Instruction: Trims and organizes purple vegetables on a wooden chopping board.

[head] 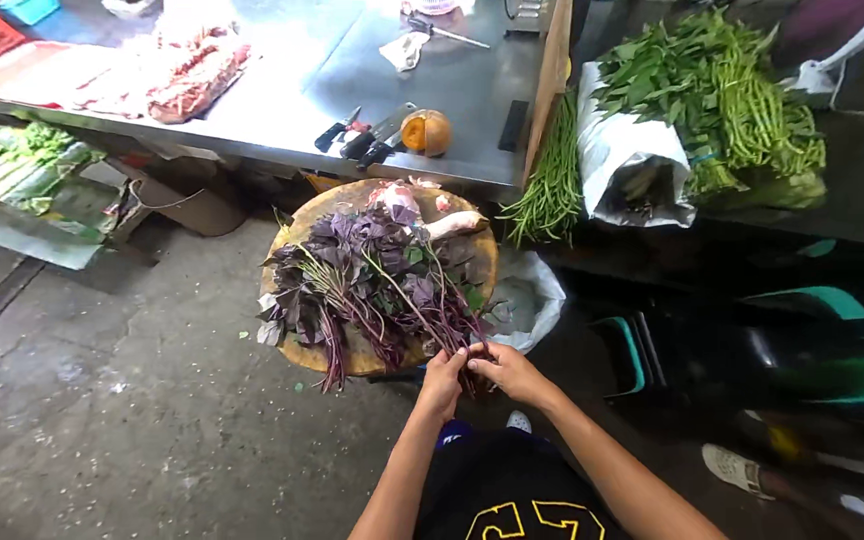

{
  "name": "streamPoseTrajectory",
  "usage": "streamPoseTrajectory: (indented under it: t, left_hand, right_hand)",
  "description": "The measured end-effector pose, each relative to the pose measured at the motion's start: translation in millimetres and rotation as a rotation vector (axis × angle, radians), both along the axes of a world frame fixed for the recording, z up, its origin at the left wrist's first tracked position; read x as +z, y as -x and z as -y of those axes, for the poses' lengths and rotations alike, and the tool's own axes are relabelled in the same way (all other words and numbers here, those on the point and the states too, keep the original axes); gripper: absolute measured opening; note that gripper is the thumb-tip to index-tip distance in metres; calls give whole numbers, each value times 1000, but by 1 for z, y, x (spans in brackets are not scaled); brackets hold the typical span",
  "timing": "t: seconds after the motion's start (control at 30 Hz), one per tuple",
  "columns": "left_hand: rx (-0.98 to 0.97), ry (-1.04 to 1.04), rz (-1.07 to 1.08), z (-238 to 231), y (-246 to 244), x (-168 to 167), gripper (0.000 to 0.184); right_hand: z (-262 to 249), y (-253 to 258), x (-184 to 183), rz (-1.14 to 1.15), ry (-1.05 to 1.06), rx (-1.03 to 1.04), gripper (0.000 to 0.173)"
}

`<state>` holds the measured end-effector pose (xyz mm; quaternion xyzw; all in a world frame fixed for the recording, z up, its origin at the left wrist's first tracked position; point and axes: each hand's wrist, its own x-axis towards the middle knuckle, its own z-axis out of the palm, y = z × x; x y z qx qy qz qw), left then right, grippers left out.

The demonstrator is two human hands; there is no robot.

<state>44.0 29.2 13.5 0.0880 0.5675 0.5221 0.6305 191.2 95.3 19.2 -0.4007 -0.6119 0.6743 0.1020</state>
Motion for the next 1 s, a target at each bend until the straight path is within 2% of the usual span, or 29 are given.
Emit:
streamPoseTrajectory:
  t: [0.17,0.33,0.53,0.67,0.73,0.87,1.0]
  left_hand:
    - [-69,88,-69,0,-3,3,25]
    - [42,70,45,4,-6,-2,20]
    - [7,36,160,5,3,-3,24]
    - [-83,36,58,5,9,-4,29]
    - [-164,35,18,6,14,-3,28]
    - [-190,21,15,13,22,-5,37]
    - [-173,9,80,29,28,-7,26]
  right_hand:
    - [-5,-1,-5,131,-77,-25,28]
    - [-8,-1,0,114,60,-2,28]
    - [-9,1,0,114,42,-48,27]
    - [-10,2,2,193,22,-16,33]
    - [-10,7,-4,214,61,-70,34]
    - [-12,12,-5,96,178,-158,27]
    - [-11,10,8,12,260,-206,21]
